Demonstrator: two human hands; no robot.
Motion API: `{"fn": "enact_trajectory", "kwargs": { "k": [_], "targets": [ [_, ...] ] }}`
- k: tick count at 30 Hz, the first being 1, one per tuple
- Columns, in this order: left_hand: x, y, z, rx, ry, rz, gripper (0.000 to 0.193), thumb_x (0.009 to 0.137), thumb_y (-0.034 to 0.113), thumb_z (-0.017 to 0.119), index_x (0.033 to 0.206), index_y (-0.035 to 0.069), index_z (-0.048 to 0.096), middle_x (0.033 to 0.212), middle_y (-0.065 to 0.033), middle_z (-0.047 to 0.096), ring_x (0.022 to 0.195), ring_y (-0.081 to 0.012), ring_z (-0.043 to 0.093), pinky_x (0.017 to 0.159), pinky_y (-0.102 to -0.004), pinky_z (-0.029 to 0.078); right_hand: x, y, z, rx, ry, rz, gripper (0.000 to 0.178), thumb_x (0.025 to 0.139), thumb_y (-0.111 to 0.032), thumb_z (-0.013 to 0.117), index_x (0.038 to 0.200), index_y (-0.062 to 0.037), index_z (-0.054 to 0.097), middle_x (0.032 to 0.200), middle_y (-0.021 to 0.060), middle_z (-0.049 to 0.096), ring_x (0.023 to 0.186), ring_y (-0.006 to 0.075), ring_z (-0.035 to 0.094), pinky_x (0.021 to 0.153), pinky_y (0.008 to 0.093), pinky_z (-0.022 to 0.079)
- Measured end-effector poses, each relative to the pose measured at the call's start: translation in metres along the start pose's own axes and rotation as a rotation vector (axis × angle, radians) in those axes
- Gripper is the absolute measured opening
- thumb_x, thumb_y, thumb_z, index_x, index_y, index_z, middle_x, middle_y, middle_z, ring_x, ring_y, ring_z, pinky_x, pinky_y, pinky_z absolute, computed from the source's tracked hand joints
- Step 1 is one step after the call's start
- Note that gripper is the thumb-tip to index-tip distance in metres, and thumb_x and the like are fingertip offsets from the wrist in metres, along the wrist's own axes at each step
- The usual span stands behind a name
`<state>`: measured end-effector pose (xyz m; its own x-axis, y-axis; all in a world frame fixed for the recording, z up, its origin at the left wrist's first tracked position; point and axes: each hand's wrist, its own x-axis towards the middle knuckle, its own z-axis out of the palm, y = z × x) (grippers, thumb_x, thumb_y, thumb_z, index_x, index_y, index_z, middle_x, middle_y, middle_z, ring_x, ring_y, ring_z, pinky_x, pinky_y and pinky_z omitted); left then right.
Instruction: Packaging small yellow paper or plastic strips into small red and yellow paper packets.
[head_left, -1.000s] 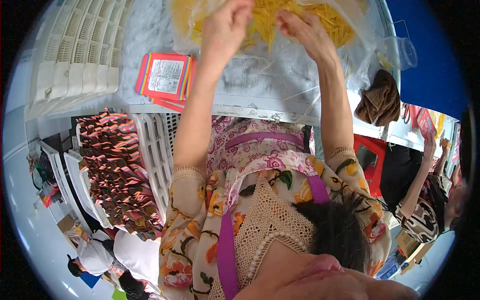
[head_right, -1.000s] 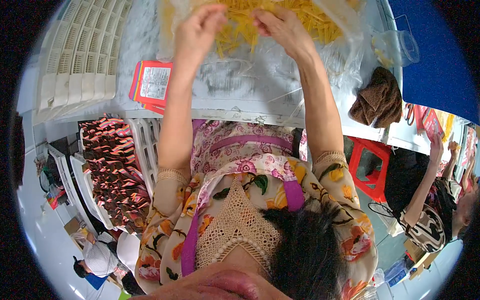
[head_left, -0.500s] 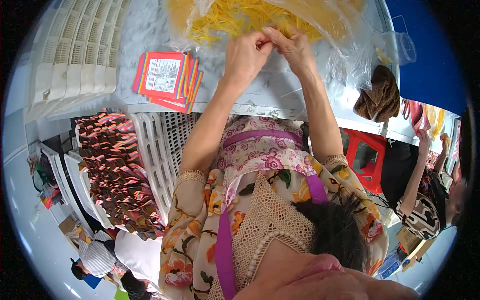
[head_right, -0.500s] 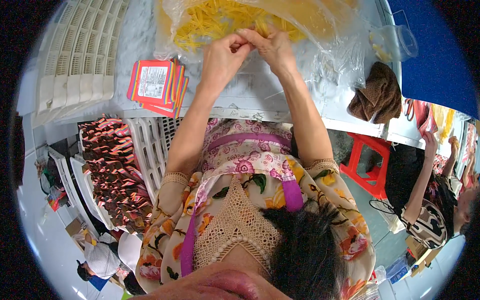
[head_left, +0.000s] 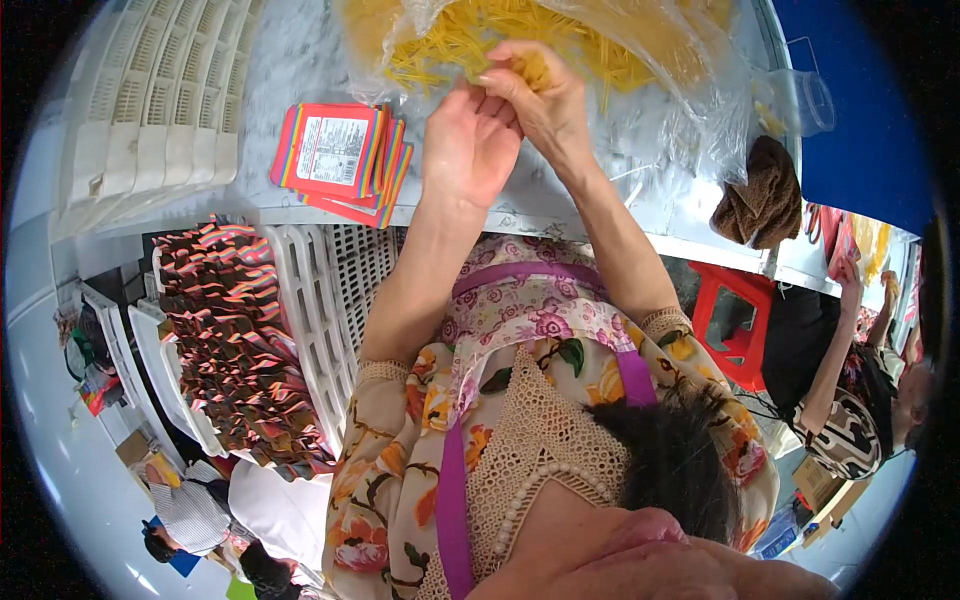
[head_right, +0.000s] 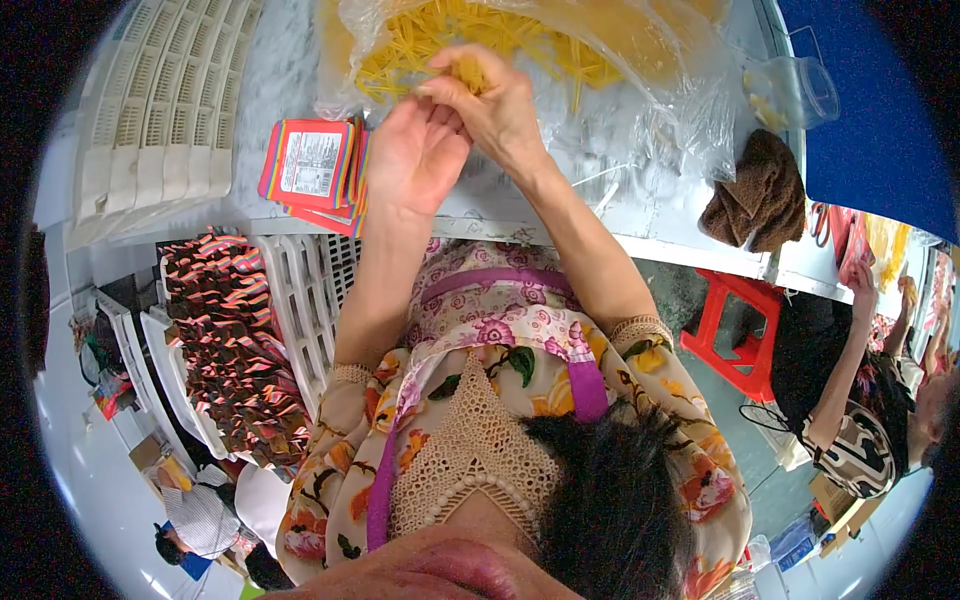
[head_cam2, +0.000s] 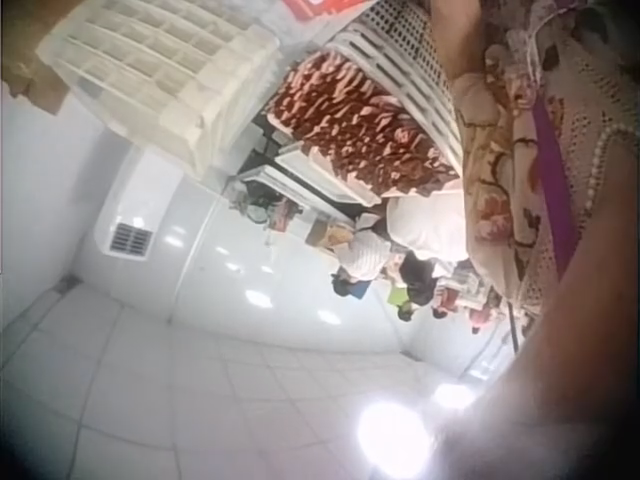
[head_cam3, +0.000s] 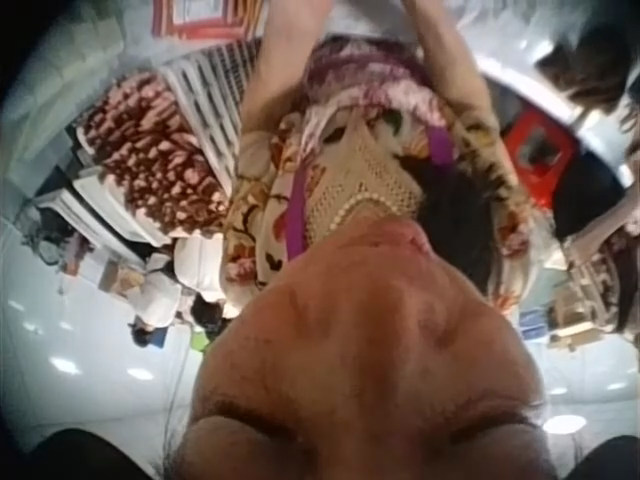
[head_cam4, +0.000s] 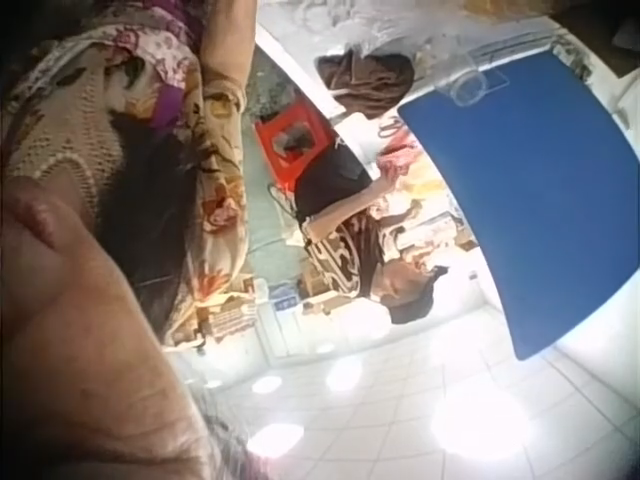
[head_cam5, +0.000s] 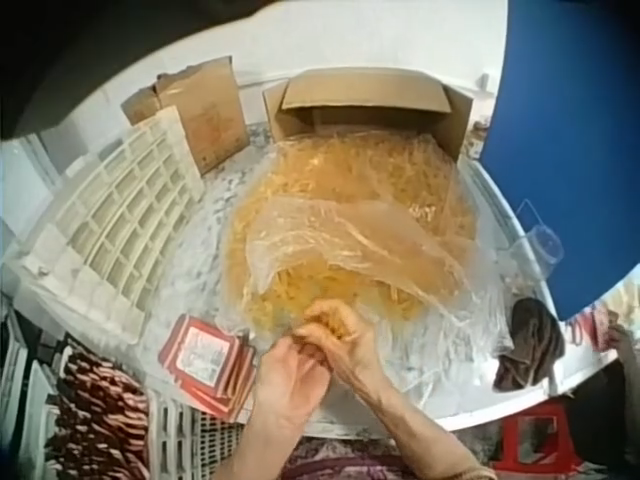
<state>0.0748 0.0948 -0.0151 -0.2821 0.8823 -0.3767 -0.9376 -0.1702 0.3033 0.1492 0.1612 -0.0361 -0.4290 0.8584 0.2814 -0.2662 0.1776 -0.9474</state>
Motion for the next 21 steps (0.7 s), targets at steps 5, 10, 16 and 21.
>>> {"fn": "enact_trajectory", "kwargs": {
  "k": [5, 10, 16, 21],
  "targets": [
    [-0.017, 0.010, -0.010, -0.026, -0.053, -0.023, 0.031, 0.099, 0.025, 0.038, 0.111, 0.000, 0.053, 0.113, -0.0118, 0.055, 0.107, -0.0222, 0.053, 0.097, -0.0373, 0.041, -0.007, -0.014, -0.001, 0.132, -0.150, 0.208, 0.021, 0.082, -0.009, 0.071, 0.101, -0.0069, 0.063, 0.084, 0.0023, 0.067, 0.079, 0.0095, 0.062, 0.070, 0.0254, 0.051],
    [-0.027, 0.025, -0.038, -0.092, -0.150, 0.013, 0.031, 0.098, 0.023, 0.042, 0.118, 0.001, 0.051, 0.114, -0.0106, 0.054, 0.106, -0.0203, 0.054, 0.094, -0.0355, 0.042, -0.006, -0.007, -0.006, -0.390, -0.438, -0.429, 0.016, 0.080, -0.010, 0.072, 0.095, -0.0101, 0.068, 0.090, 0.0027, 0.068, 0.089, 0.0159, 0.063, 0.079, 0.0320, 0.050],
    [-0.054, 0.029, -0.024, 0.723, 0.027, 0.661, 0.035, 0.090, 0.009, 0.058, 0.123, -0.001, 0.050, 0.111, -0.0076, 0.055, 0.092, -0.0144, 0.056, 0.089, -0.0315, 0.045, -0.027, -0.022, -0.004, 0.122, -0.468, 0.217, 0.012, 0.080, -0.003, 0.068, 0.092, -0.0021, 0.069, 0.088, 0.0044, 0.066, 0.089, 0.0146, 0.062, 0.079, 0.0278, 0.050],
    [-0.071, 0.048, -0.017, 1.352, -0.191, 0.818, 0.034, 0.079, -0.004, 0.067, 0.112, 0.001, 0.062, 0.106, -0.0078, 0.059, 0.088, -0.0132, 0.058, 0.081, -0.0270, 0.048, -0.030, -0.021, 0.003, 0.202, -0.513, 0.216, 0.013, 0.080, -0.002, 0.068, 0.094, -0.0011, 0.068, 0.088, 0.0040, 0.066, 0.086, 0.0122, 0.061, 0.077, 0.0265, 0.050]
  ]
}}
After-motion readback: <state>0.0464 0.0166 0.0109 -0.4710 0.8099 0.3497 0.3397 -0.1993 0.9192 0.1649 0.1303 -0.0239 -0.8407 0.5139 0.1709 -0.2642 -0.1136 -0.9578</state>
